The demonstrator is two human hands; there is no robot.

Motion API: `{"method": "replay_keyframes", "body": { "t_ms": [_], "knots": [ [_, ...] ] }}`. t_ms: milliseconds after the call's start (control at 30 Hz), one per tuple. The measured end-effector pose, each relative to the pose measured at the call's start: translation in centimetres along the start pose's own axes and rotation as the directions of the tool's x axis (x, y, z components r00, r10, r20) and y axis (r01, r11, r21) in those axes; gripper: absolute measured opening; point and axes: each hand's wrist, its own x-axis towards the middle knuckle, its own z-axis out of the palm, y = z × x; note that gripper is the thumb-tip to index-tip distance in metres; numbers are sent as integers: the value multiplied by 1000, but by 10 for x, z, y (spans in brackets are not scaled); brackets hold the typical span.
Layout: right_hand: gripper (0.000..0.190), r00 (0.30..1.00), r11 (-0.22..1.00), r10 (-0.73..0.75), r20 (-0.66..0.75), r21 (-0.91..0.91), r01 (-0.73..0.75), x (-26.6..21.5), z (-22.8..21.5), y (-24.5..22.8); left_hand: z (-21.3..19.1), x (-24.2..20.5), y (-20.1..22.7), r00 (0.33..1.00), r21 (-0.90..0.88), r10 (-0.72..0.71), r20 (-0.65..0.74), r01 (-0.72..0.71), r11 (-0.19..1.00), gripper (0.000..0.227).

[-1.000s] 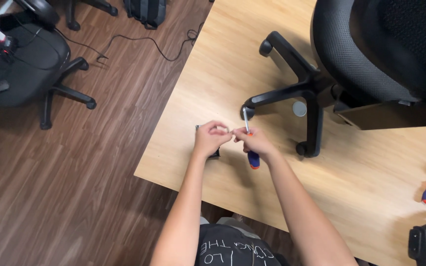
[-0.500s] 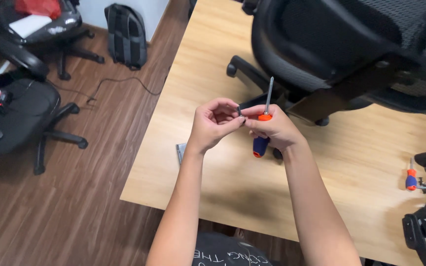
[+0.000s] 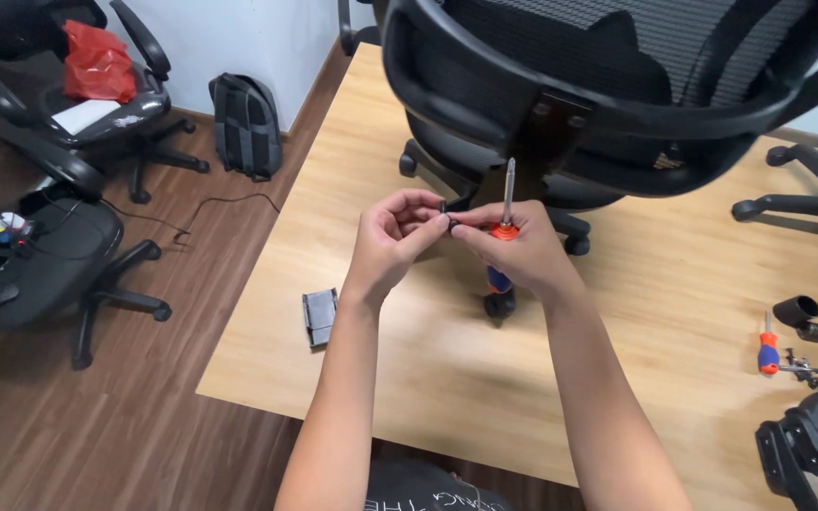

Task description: The person uses a screwdriver to drive screws and fasten the backrest of an office chair to its mounting bracket, working on several screws in turn. They then fit a black plastic cover over the bracket, press the seat down, and adjust the assembled chair on the table.

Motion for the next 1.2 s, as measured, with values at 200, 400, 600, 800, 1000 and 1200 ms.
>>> {"method": "replay_keyframes", "body": {
  "t_ms": [200, 400, 600, 800, 1000, 1200],
  "knots": [
    [17, 995, 993, -88, -51, 76, 92, -22, -46, 10, 66, 0, -8, 986, 22, 157, -62, -156, 988, 18],
    [13, 967, 982, -165, -195, 58, 179, -27, -72, 10, 98, 7, -23, 966, 162, 250, -72, -236, 958, 16],
    [10, 906, 954, -297, -301, -49, 296, -19, -84, 26, 101, 25, -35, 966, 232, 195, -167, -153, 960, 15],
    [11, 868, 946, -323, -377, -114, 302, -2, -77, 38, 91, 45, -39, 977, 209, 184, -107, -158, 965, 15],
    [14, 840, 945, -326, -433, -156, 287, 6, -64, 34, 78, 60, -36, 989, 246, 135, -60, -116, 962, 17],
    [16, 787, 951, -301, -539, -225, 211, 3, -50, 27, 73, 69, -30, 992, 221, 118, -37, -108, 969, 15]
  ]
}}
